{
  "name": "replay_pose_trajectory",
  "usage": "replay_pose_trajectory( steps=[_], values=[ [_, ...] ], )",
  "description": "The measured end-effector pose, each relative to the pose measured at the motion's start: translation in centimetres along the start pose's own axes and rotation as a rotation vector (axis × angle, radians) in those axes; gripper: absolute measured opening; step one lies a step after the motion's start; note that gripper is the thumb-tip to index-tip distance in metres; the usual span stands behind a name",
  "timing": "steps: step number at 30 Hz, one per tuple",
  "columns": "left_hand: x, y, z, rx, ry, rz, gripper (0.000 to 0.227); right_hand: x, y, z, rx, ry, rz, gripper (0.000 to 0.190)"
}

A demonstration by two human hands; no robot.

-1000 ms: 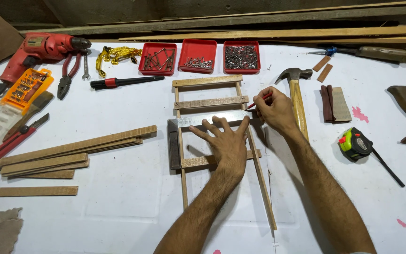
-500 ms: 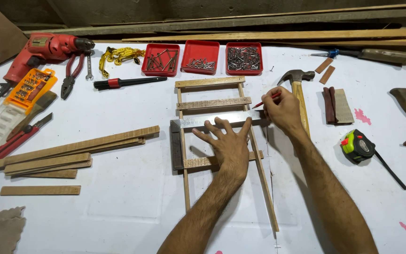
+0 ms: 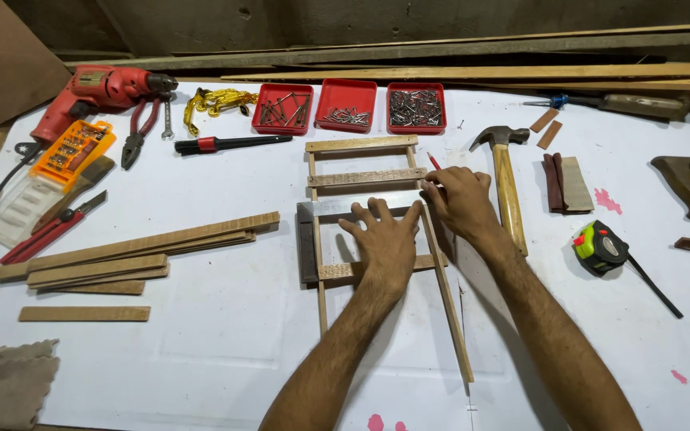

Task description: The person assembles a small ladder-like wooden frame on a workbench. They position thin wood slats as rungs between two side rails, measure the assembly with a tape measure, mark positions with a pencil, check alignment with a try square, then hammer nails to fasten the slats and press the frame together by hand.

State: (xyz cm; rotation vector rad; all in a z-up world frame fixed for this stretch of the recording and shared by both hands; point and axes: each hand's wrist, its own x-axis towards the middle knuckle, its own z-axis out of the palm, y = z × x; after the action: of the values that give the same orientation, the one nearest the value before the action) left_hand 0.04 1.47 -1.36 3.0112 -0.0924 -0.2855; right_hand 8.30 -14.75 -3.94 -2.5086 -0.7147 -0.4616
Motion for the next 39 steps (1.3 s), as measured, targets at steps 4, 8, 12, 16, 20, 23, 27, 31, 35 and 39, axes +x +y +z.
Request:
replay_pose_trajectory(
  steps=[4, 8, 12, 16, 20, 23, 27, 31, 35, 39],
  values=[
    [-0.1, -3.8, 0.8, -0.261, 0.129, -0.028, 0.05, -0.6, 0.7, 0.3, 0.002, -0.045, 0.031, 0.03],
    [-2.3, -8.7, -1.8, -0.266, 0.266, -0.263, 0.063, -0.5, 0.4, 0.2, -0.026, -0.089, 0.068, 0.03],
    [-4.9, -12.2, -3.5, -0.448, 0.243, -0.4, 0.076, 0.0, -0.1, -0.1, 0.042, -0.168, 0.214, 0.034],
    [-4.8, -13.8, -1.4, -0.583, 0.363, -0.328, 0.082, 0.0, -1.5, -1.7, 0.15, -0.178, 0.307, 0.038],
    [-4.9, -14.4, -1.6, -0.681, 0.447, -0.235, 0.08, -0.8, -2.3, -3.9, 0.167, -0.184, 0.374, 0.038],
    [-5.9, -13.6, -4.0, -0.811, 0.417, -0.208, 0.082, -1.6, -3.3, -6.3, 0.159, -0.175, 0.414, 0.038],
    [-4.5, -12.5, -2.9, -0.745, 0.41, -0.157, 0.077, -3.3, -3.5, -9.1, 0.17, -0.149, 0.462, 0.04],
    [-5.6, -9.8, -4.5, -0.674, 0.485, -0.114, 0.052, -5.8, -3.3, -11.7, 0.162, -0.124, 0.518, 0.043],
    [-6.2, -6.5, -6.2, -0.792, 0.671, 0.047, 0.047, -8.0, -3.9, -14.1, -0.04, -0.12, 0.481, 0.045],
    [-7.1, -3.0, -7.3, -0.831, 0.557, 0.176, 0.043, -9.9, -5.9, -15.4, -0.188, -0.161, 0.272, 0.046]
  ],
)
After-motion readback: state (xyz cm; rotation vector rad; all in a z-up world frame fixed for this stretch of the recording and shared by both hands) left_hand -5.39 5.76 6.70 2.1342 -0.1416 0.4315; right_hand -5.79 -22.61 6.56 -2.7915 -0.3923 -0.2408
